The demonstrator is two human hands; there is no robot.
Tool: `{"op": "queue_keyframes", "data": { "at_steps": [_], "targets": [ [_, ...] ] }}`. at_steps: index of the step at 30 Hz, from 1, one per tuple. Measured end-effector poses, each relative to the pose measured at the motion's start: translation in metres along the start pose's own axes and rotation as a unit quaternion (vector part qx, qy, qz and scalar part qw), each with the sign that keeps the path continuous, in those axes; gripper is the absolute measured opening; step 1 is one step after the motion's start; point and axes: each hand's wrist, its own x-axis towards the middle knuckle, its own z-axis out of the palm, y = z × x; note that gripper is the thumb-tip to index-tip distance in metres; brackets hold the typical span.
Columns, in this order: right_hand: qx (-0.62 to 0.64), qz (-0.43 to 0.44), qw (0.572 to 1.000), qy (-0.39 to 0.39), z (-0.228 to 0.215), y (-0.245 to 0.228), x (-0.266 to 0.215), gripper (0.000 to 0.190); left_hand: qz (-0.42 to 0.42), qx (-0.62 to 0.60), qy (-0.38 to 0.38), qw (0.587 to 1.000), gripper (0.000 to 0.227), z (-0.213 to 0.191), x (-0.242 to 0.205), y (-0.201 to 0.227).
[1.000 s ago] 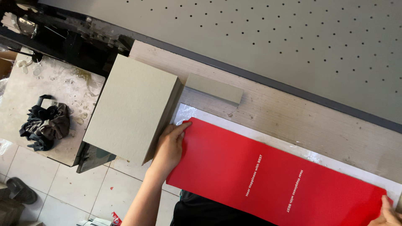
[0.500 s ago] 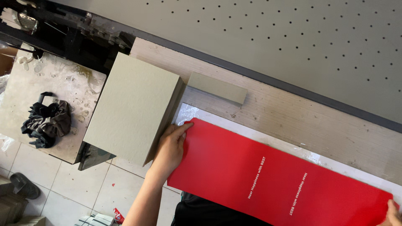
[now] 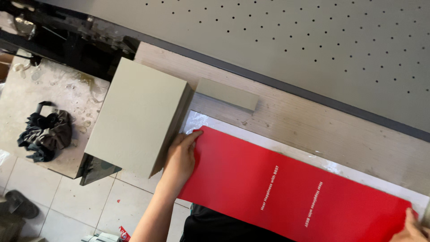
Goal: The person assembles books by placing a small rectangular piece between two larger rectangular pieces on a work surface. They then cover the assembly with a red cover sheet and press it down. This process is repeated multiple times with different sets of pieces.
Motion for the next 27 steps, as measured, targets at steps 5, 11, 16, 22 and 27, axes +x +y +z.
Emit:
{"op": "queue_keyframes", "data": {
  "at_steps": [5,11,16,22,27],
  "targets": [
    [-0.571,-0.316,0.714,0.253,0.051,-0.044,-0.092,0.011,0.006,0.041,0.026,0.999,0.048,0.010,-0.007,0.004],
    [-0.561,-0.252,0.670,0.415,0.066,-0.078,-0.106,0.042,0.095,0.384,0.154,0.906,0.047,0.021,-0.017,0.015],
    [-0.502,-0.306,0.705,0.397,0.073,-0.168,-0.139,0.084,0.200,0.407,0.340,0.824,0.039,0.034,-0.012,0.033],
    [-0.116,-0.527,0.825,0.164,0.208,-0.311,-0.239,0.045,0.400,0.202,0.095,0.889,0.061,0.144,-0.049,0.126],
    [-0.275,-0.476,0.834,0.047,0.220,-0.230,-0.191,0.067,0.307,0.290,0.039,0.905,0.073,0.131,-0.026,0.091]
  ]
}}
